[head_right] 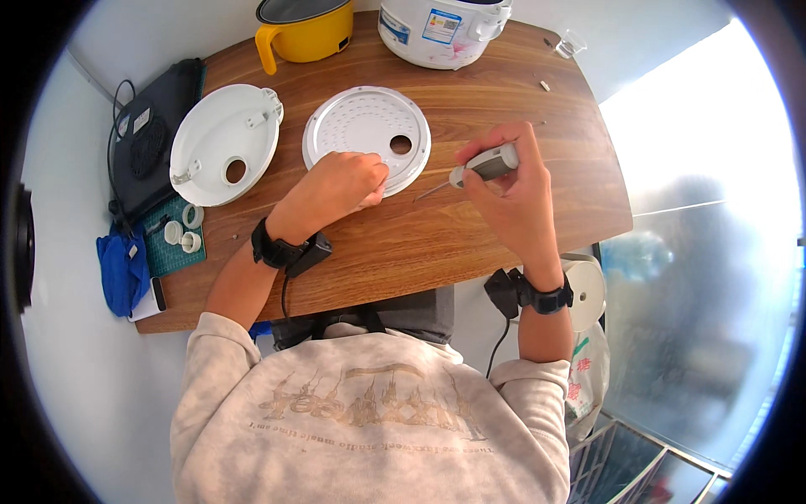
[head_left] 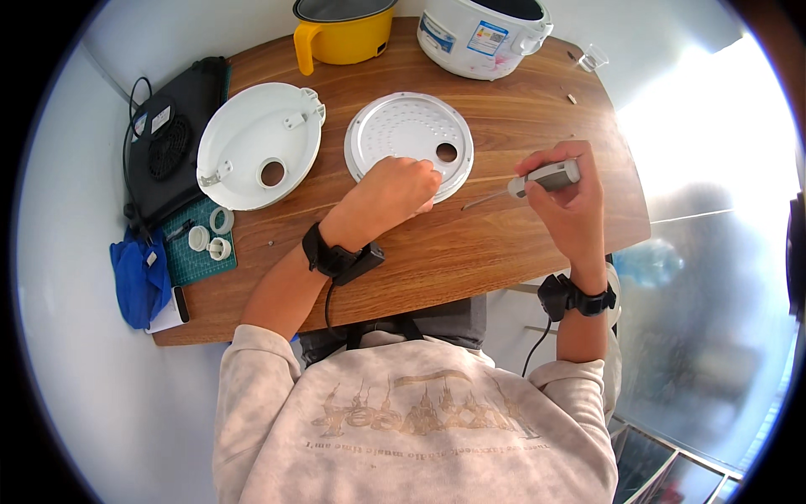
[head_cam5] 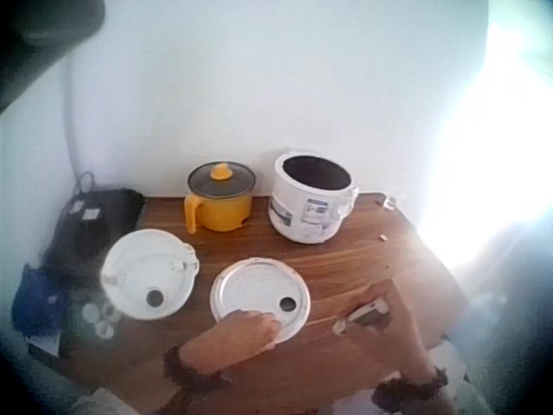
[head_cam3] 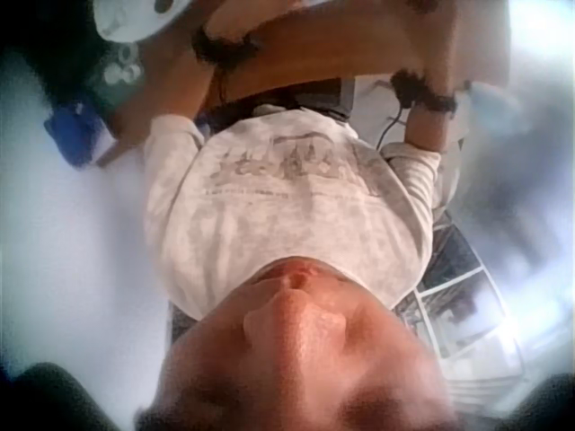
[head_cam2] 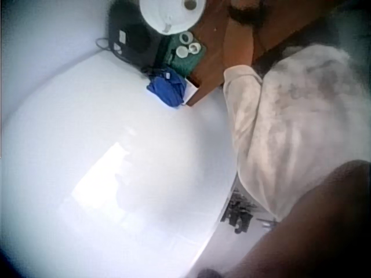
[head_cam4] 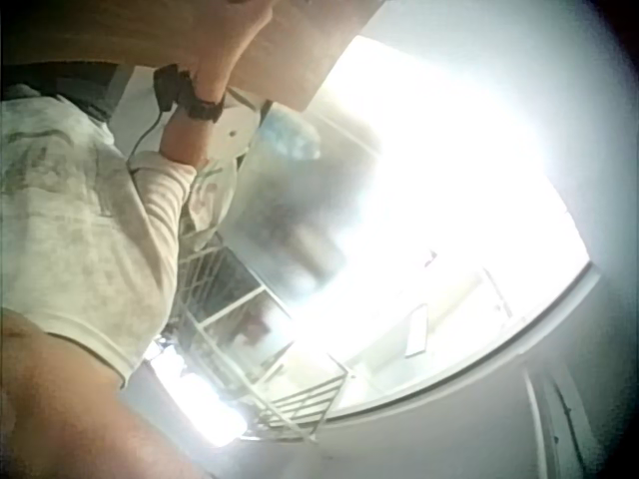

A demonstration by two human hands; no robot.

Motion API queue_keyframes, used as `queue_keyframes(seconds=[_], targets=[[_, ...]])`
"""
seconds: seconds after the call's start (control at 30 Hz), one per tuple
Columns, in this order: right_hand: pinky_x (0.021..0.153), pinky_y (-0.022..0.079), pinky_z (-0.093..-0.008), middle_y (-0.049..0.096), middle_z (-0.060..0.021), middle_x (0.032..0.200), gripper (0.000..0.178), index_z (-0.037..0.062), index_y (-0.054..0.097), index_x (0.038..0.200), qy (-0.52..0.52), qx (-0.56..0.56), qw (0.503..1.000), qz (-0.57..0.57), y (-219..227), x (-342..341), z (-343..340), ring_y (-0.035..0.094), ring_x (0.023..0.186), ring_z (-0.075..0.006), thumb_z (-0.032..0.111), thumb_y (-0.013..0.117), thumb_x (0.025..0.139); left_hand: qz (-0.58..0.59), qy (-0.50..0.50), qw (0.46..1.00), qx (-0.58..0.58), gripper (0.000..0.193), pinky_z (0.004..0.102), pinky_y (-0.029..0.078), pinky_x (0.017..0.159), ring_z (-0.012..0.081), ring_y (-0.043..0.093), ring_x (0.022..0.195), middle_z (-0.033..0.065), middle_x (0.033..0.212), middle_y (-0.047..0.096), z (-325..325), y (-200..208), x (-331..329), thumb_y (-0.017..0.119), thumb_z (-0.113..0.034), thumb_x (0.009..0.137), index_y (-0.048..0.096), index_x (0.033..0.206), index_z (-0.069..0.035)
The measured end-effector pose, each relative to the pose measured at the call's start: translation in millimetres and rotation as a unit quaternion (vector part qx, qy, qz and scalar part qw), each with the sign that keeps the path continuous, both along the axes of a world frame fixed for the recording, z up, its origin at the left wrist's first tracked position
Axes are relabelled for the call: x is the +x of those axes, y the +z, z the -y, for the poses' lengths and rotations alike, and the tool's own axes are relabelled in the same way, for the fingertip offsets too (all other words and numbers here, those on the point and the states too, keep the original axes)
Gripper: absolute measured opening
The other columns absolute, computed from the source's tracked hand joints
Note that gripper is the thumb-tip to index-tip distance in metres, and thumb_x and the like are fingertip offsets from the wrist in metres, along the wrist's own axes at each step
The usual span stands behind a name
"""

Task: The person disassembles a white plastic lid by removing screws with a screwdriver, then separates the lid into its component parts. They then move to a white rice cooker and remove screws from its side.

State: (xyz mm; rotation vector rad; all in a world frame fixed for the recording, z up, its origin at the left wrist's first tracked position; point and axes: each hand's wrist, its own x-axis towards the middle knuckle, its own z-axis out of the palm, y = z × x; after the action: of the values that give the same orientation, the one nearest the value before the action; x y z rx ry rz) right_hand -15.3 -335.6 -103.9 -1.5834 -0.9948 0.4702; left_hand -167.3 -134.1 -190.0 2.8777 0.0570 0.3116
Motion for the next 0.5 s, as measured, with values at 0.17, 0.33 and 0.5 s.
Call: queue_keyframes(seconds=[0.17, 0.33, 0.5], targets=[[0.089, 0.058, -0.0317, 0.067, -0.0088, 0.104, 0.035, 0.005, 0.047, 0.11, -0.01, -0.009, 1.0, -0.004, 2, -2, 2, 0.067, 0.098, -0.0153, -0.011, 0.063, 0.084, -0.003, 0.012, 1.0, 0.014, 0.015, 0.0371, 0.057, 0.067, 0.0277, 0.07, 0.077, 0.0123, 0.083, 0.067, 3, 2, -1, 0.07, -0.013, 0.087, 0.063, 0.079, -0.002], [0.086, 0.058, -0.0311, 0.067, -0.009, 0.103, 0.034, 0.0051, 0.047, 0.11, -0.021, -0.011, 1.0, 0.003, -1, 0, 7, 0.068, 0.098, -0.0154, -0.011, 0.063, 0.084, -0.028, 0.017, 0.999, -0.032, 0.015, 0.037, 0.057, 0.072, 0.028, 0.069, 0.085, 0.0117, 0.091, 0.068, 4, 14, -5, 0.071, -0.016, 0.089, 0.065, 0.084, -0.003], [0.083, 0.059, -0.0308, 0.067, -0.0093, 0.102, 0.035, 0.0051, 0.046, 0.11, -0.02, 0.023, 0.999, -0.018, -8, 6, 10, 0.068, 0.098, -0.0169, -0.011, 0.063, 0.084, -0.048, -0.006, 0.996, -0.069, 0.01, 0.0382, 0.057, 0.078, 0.0304, 0.069, 0.087, 0.0095, 0.095, 0.069, -1, 15, -12, 0.071, -0.011, 0.087, 0.071, 0.096, -0.004]])
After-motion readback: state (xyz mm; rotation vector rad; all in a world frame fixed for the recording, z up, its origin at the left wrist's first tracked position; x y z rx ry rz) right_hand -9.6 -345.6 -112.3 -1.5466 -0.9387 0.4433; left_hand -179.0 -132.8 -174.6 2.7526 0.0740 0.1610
